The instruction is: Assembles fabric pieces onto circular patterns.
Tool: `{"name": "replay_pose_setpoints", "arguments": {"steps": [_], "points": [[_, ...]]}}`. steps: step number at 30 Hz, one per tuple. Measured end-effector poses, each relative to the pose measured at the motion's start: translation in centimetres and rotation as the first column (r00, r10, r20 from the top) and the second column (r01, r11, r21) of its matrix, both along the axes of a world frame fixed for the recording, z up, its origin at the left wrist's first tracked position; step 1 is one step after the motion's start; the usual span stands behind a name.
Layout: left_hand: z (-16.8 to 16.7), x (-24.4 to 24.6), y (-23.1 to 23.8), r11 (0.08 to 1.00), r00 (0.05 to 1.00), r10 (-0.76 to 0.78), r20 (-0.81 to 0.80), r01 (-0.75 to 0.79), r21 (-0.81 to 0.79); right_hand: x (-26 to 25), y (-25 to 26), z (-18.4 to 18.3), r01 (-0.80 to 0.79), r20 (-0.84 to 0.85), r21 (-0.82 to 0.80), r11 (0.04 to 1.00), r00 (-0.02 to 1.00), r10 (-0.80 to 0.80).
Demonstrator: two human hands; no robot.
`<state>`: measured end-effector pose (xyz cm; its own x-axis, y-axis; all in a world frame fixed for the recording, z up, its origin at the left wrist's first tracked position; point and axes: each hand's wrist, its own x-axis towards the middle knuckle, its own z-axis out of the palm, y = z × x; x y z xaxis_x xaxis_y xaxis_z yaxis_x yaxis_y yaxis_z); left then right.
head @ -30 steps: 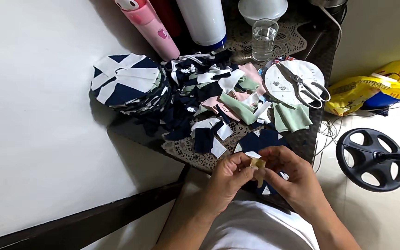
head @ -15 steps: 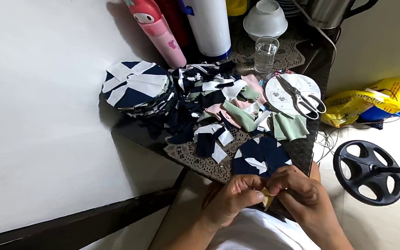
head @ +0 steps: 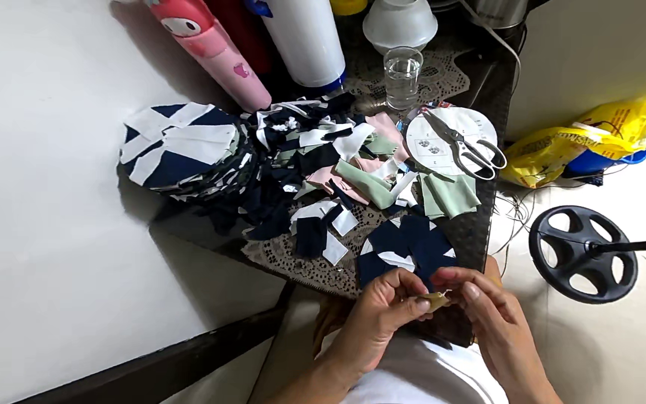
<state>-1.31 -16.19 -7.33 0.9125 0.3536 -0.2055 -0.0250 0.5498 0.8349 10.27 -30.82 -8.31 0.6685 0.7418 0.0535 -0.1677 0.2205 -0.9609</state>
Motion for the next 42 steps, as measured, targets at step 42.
{"name": "replay_pose_setpoints", "arguments": {"steps": [42], "points": [[-2.5, 3.8, 0.5, 0.891, 0.999, -0.038, 0.038, 0.016, 0.454, -0.2, -2.5, -2.0, 0.215, 0.408, -0.334, 0.918, 0.911, -0.065]]}}
